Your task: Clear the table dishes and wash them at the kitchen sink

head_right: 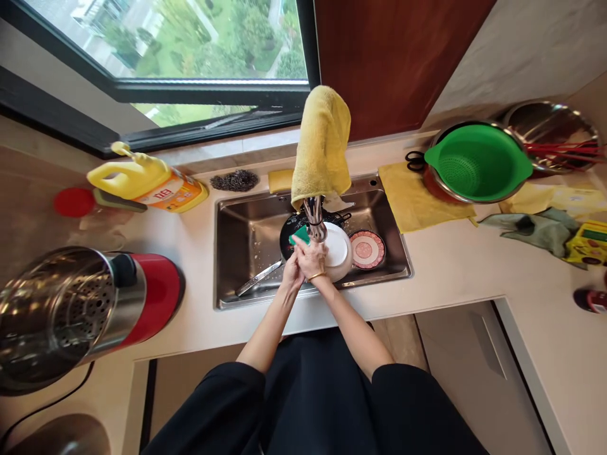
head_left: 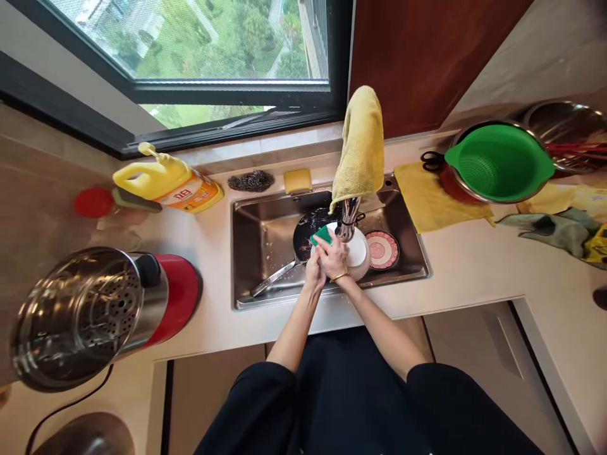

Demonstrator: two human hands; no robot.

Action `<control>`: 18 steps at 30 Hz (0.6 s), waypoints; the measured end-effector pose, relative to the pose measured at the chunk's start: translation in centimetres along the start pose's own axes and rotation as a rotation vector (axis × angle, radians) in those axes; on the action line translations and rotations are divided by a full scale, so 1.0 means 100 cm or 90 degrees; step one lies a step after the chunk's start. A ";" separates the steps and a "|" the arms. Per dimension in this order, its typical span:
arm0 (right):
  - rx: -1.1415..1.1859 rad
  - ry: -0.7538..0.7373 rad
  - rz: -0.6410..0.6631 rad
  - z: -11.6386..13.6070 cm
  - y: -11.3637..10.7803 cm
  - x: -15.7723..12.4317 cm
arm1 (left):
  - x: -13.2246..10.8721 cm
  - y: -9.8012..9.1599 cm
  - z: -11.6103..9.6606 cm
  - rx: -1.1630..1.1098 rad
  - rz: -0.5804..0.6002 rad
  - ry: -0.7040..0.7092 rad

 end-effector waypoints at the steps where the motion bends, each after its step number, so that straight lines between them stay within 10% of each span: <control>1: -0.031 -0.028 0.010 0.004 0.001 -0.008 | 0.002 -0.003 -0.001 -0.012 -0.007 0.009; 8: -0.092 0.110 -0.082 -0.047 -0.018 -0.008 | 0.005 -0.023 -0.021 -0.008 -0.066 0.044; 14: -0.019 0.020 -0.040 -0.028 -0.003 -0.004 | 0.000 -0.020 -0.029 0.004 -0.056 0.050; 18: 0.093 0.201 -0.116 -0.065 -0.017 0.016 | -0.008 -0.025 -0.037 0.035 -0.085 0.091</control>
Point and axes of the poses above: each hand's wrist, its own x-axis towards the middle knuckle, its own y-axis out of the palm, z = x × y, the point moved 5 cm from there along x, towards the middle knuckle, and after that the axes turned 1 degree about y, right-handed, at the moved point
